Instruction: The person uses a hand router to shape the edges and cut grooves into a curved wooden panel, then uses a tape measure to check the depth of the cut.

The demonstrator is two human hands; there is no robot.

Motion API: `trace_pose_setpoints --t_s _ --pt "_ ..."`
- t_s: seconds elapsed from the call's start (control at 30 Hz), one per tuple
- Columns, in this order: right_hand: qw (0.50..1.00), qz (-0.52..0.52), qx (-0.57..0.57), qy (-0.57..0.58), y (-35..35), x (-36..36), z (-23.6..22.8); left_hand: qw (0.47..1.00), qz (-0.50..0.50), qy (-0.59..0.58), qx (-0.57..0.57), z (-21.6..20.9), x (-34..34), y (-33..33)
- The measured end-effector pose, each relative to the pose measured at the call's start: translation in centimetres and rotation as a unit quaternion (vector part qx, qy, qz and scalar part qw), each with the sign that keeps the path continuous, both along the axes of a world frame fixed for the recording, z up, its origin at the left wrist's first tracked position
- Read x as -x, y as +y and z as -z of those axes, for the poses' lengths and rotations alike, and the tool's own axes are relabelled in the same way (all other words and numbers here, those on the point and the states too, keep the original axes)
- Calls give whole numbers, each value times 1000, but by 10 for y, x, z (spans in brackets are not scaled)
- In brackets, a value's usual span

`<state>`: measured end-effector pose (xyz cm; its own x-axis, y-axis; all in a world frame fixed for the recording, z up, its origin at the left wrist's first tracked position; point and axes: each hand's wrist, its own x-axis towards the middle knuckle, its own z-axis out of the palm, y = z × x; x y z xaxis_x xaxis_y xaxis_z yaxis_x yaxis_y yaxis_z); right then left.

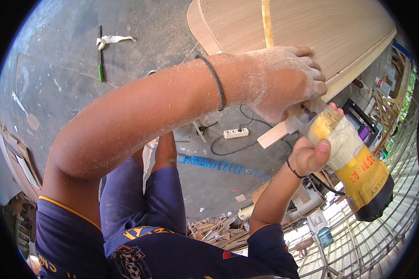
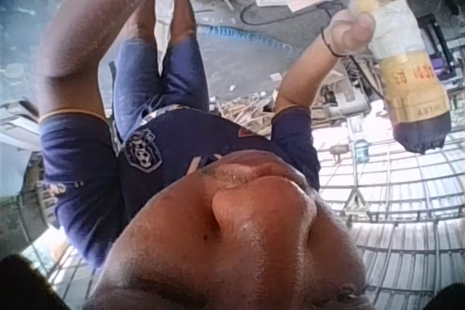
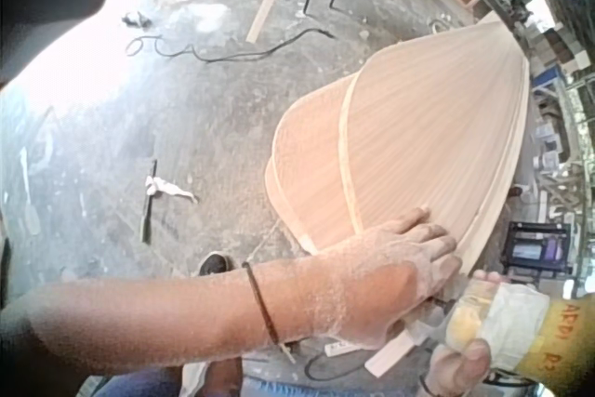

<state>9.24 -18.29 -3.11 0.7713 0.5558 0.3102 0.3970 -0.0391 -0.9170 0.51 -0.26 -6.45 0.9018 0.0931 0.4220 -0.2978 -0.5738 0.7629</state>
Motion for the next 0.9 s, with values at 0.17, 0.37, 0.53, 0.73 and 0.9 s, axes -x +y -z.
trace_pose_setpoints --t_s 0.17,0.37,0.53,0.73,0.9 --pt "1000 -3 17 2 -2 -2 -1 1000 -8 -4 0 1 0 -1" --pt "1000 1 11 7 1 2 0 1000 -4 5 6 -1 3 0" --pt "1000 -1 9 1 1 0 1 1000 -10 11 -3 -1 2 -1" --pt "1000 -3 5 0 1 -2 2 1000 -12 9 0 -1 2 -1" --pt "1000 -11 9 -9 2 -3 1 1000 0 19 -5 -3 2 0"
